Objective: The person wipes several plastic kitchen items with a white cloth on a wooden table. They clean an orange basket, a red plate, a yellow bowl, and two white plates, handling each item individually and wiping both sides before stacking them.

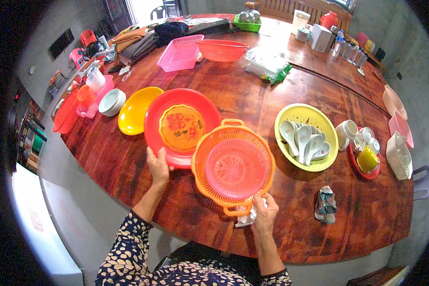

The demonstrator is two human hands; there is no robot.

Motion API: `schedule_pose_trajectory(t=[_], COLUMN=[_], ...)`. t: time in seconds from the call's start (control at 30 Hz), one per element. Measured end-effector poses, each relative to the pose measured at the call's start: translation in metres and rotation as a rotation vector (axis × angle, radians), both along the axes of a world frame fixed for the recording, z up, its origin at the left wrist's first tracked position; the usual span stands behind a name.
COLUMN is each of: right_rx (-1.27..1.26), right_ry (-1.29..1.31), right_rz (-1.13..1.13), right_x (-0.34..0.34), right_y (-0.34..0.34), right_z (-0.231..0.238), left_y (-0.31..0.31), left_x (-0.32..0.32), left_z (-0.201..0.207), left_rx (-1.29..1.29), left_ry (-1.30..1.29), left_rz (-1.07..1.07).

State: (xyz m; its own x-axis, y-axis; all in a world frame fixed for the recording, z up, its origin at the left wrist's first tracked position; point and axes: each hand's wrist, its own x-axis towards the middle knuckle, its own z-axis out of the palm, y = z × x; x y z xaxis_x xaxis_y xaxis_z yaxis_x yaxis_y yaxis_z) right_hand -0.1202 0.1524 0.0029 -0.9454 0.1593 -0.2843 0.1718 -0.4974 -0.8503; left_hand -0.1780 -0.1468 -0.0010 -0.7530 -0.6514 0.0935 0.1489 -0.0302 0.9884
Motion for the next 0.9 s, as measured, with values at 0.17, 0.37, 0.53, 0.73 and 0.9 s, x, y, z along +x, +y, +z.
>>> schedule_pose_trajectory(t=[0.17,0.37,0.53,0.73,0.9], right_rx=[0.131,0.126,0.262,0.146,0.182], right_ry=[0.052,0.151,0.144,0.151,0.201], right_rz=[-0.027,-0.096,-0.052,-0.103,-0.016], right_x=[-0.034,-0.072,-0.076,-0.065,0.001], right_y=[-0.018,-0.032,-0.031,-0.02,-0.063], right_z=[-0.007,-0.027,-0.016,-0.028,0.024], left_y=[-0.052,-0.059,-0.058,-0.053,-0.042], left_x=[0.065,0.118,0.143,0.162,0.188], left_z=[-0.012,-0.002,-0.01,-0.021,-0.022], left_rx=[-0.205,-0.072,0.106,0.246,0.243], left_ry=[0.111,0.009,-0.029,-0.059,-0.102], left_rz=[0.15,0.181,0.155,0.081,0.024])
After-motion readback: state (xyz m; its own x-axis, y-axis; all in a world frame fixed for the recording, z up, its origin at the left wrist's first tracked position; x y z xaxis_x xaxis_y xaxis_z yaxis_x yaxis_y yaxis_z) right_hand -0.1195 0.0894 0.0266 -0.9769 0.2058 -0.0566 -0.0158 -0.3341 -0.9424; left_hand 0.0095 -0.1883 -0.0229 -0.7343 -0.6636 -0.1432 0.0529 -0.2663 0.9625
